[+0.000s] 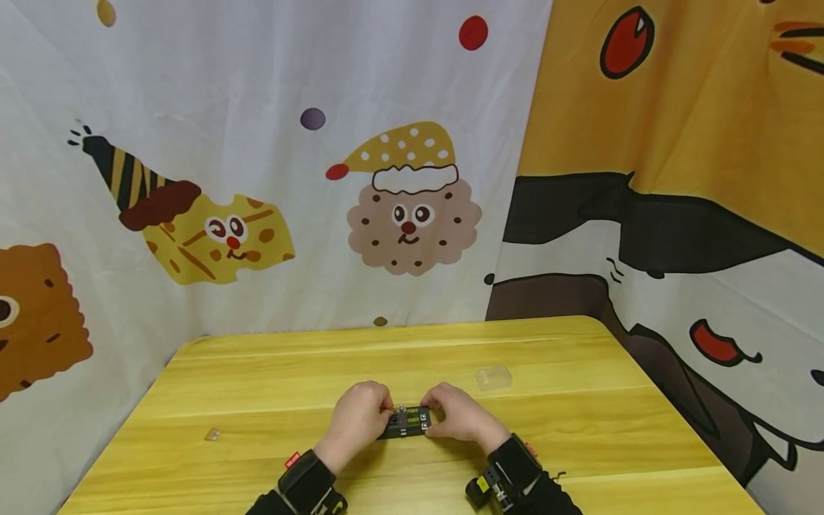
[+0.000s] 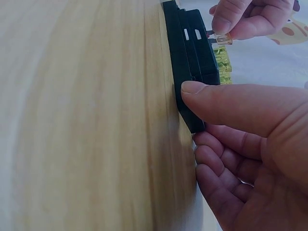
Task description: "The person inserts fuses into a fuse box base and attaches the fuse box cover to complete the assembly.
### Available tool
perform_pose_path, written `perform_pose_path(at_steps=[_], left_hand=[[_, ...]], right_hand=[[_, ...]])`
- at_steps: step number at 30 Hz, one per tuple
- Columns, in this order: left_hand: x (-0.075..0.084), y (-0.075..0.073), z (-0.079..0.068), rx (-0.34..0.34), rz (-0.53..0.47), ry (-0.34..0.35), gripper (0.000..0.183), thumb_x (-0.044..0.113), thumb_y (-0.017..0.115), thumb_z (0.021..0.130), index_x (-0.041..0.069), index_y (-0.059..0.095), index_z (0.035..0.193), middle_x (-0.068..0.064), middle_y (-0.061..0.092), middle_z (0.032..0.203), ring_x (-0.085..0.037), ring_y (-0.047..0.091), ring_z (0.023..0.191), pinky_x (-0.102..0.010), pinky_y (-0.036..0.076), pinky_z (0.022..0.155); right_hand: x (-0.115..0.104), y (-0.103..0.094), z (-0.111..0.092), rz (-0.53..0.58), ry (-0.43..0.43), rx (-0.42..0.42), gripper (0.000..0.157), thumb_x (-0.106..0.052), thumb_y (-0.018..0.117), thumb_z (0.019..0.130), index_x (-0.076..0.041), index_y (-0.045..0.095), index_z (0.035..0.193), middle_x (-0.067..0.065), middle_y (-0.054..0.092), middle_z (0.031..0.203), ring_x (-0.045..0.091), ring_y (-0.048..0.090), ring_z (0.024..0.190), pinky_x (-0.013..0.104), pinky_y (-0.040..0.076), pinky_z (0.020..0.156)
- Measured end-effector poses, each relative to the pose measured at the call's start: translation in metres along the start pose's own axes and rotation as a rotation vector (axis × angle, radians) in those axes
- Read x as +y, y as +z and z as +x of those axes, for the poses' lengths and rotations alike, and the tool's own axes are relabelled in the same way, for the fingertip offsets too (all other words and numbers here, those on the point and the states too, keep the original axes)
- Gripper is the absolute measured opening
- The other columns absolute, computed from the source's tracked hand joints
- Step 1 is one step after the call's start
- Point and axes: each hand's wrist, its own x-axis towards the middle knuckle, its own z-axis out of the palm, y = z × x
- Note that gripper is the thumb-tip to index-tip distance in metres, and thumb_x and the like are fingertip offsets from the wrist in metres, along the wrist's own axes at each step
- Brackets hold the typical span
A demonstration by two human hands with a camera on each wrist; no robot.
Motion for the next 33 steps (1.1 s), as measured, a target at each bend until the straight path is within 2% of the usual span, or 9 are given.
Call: perform_pose_path(at_steps=[15, 33], left_hand=[[0.0009, 0.001, -0.0005, 0.014, 0.01, 0.003, 0.021, 0.003, 0.083, 0.074, 0.017, 0.068, 0.067, 0.008, 0.059, 0.068, -0.007, 0.056, 0.063, -0.028, 0.049, 0.059], [0.0035, -0.001, 0.0008, -0.025, 0.017, -0.015, 0.022, 0.003, 0.082, 0.074, 0.018, 0.066, 0.067, 0.01, 0.056, 0.067, -0.005, 0.051, 0.062, -0.027, 0.047, 0.059]], right_hand=[[0.0031, 0.0026, 0.0011, -0.001, 0.007, 0.001, 0.038, -0.012, 0.085, 0.074, -0.006, 0.066, 0.106, 0.002, 0.057, 0.1, 0.02, 0.057, 0.092, 0.038, 0.048, 0.085], [0.0039, 0.0015, 0.0011, 0.011, -0.001, -0.003, 0.038, -0.011, 0.085, 0.074, -0.005, 0.066, 0.106, 0.003, 0.058, 0.101, 0.021, 0.058, 0.093, 0.038, 0.048, 0.086]])
